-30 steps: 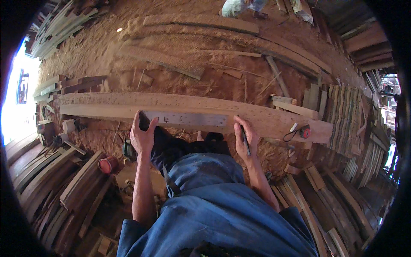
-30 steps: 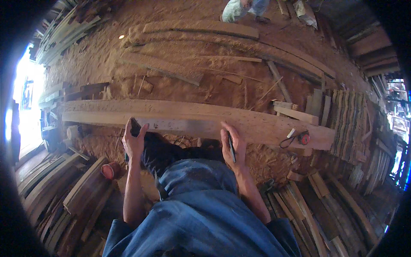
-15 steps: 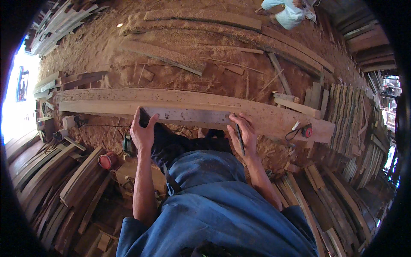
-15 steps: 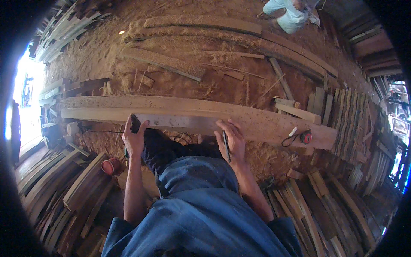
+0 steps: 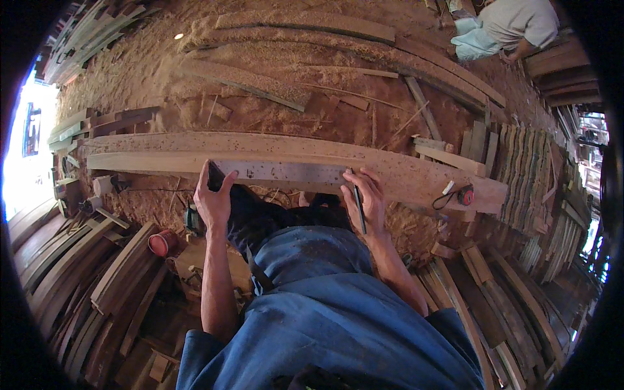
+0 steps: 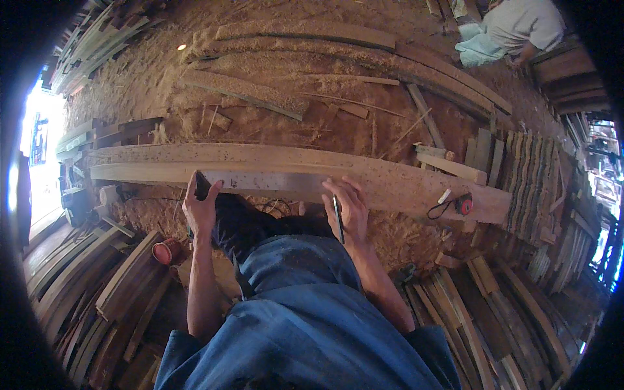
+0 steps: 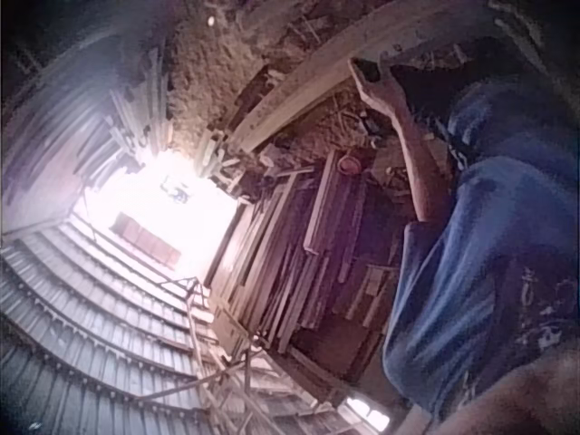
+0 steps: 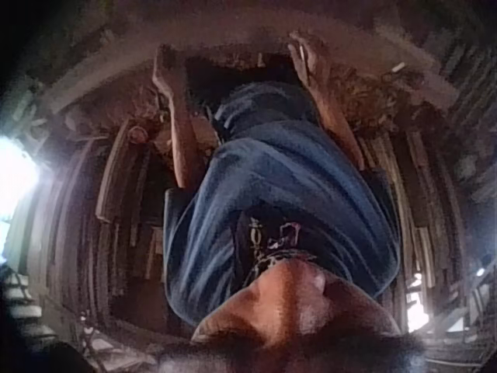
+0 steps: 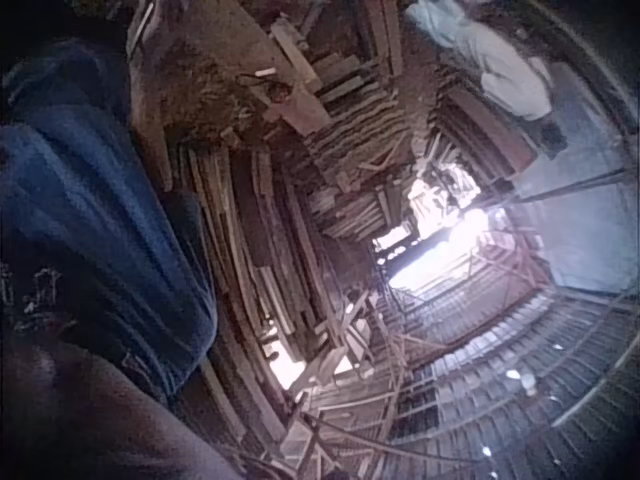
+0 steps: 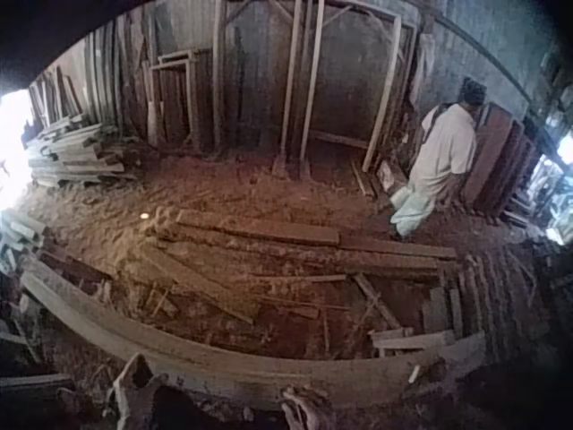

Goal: The person measures and marks a long wooden plank using a metal square and a tape measure, then uses a circular saw to cut the plank. The person repeats the measuring and marking process on the same plank.

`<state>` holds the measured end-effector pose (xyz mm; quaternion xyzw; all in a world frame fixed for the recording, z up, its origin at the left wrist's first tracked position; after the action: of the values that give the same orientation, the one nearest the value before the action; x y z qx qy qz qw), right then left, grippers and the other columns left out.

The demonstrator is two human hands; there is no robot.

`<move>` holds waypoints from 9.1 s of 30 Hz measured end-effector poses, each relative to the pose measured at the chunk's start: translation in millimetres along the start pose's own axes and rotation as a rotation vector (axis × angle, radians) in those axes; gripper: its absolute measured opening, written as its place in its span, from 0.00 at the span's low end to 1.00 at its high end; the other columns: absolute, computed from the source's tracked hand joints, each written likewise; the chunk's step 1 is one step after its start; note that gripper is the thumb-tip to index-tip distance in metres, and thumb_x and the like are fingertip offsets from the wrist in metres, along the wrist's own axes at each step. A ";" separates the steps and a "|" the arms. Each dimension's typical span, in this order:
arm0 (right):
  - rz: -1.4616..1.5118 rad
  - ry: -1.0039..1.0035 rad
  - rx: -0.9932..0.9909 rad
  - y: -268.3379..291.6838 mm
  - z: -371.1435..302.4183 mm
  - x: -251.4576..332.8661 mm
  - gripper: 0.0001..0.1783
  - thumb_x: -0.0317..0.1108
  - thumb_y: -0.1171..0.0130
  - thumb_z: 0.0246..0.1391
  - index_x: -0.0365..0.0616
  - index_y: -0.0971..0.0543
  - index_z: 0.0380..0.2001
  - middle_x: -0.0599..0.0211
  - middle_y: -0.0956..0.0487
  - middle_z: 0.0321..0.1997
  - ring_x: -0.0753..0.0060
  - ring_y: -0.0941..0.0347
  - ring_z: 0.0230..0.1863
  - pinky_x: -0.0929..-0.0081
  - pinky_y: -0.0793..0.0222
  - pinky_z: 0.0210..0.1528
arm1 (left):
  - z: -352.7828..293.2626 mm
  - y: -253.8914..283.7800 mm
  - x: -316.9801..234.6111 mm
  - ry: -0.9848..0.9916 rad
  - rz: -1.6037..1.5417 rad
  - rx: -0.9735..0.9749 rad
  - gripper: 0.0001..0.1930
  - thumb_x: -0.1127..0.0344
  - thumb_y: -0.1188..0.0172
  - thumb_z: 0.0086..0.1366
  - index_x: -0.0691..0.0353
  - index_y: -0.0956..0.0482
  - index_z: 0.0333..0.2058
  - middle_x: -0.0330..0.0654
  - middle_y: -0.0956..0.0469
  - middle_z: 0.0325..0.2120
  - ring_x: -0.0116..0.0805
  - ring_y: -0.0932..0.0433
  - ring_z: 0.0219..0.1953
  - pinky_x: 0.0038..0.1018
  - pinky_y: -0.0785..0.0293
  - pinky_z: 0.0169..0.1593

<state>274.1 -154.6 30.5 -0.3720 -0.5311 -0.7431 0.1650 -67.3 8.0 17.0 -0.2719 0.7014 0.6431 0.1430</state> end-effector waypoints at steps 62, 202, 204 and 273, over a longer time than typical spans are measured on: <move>-0.036 0.065 -0.220 -24.8 -19.6 -23.6 0.15 0.22 0.28 0.51 0.47 0.19 0.42 0.63 0.12 0.46 0.57 0.26 0.61 0.60 0.31 0.64 | 2.4 -7.7 -3.6 -0.073 -0.017 -0.012 0.37 0.48 0.25 0.60 0.60 0.26 0.63 0.58 0.18 0.52 0.51 0.20 0.57 0.42 0.29 0.62; 0.297 -0.193 -0.029 -38.8 71.2 -26.9 0.22 0.38 0.29 0.60 0.45 0.32 0.22 0.71 0.28 0.14 0.80 0.31 0.17 0.72 0.35 0.20 | 12.5 -15.5 19.8 0.060 -0.081 0.062 0.38 0.49 0.22 0.57 0.65 0.27 0.59 0.54 0.22 0.52 0.44 0.24 0.56 0.39 0.32 0.63; 0.214 -0.132 -0.027 -37.3 71.2 -23.2 0.22 0.38 0.29 0.60 0.45 0.32 0.22 0.71 0.30 0.14 0.79 0.33 0.16 0.71 0.35 0.20 | 14.1 -16.1 19.1 0.040 -0.088 0.058 0.38 0.49 0.22 0.57 0.65 0.26 0.60 0.53 0.22 0.52 0.44 0.24 0.56 0.39 0.32 0.63; 0.153 -0.070 -0.079 -36.5 71.4 -20.7 0.21 0.32 0.31 0.57 0.47 0.34 0.21 0.71 0.36 0.12 0.71 0.37 0.12 0.67 0.39 0.17 | 12.9 -14.3 17.2 0.030 -0.072 0.046 0.38 0.51 0.22 0.57 0.63 0.26 0.61 0.50 0.21 0.54 0.43 0.24 0.57 0.38 0.33 0.65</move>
<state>291.5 -78.7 2.4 -0.4435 -0.4766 -0.7354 0.1881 -75.0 16.8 -5.9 -0.3032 0.7079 0.6170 0.1619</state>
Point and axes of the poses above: each hand's wrist, its own z-axis towards the middle knuckle, its own y-axis out of the back of the hand, x = y × z, the point moved 7 cm from there along z, towards the middle knuckle
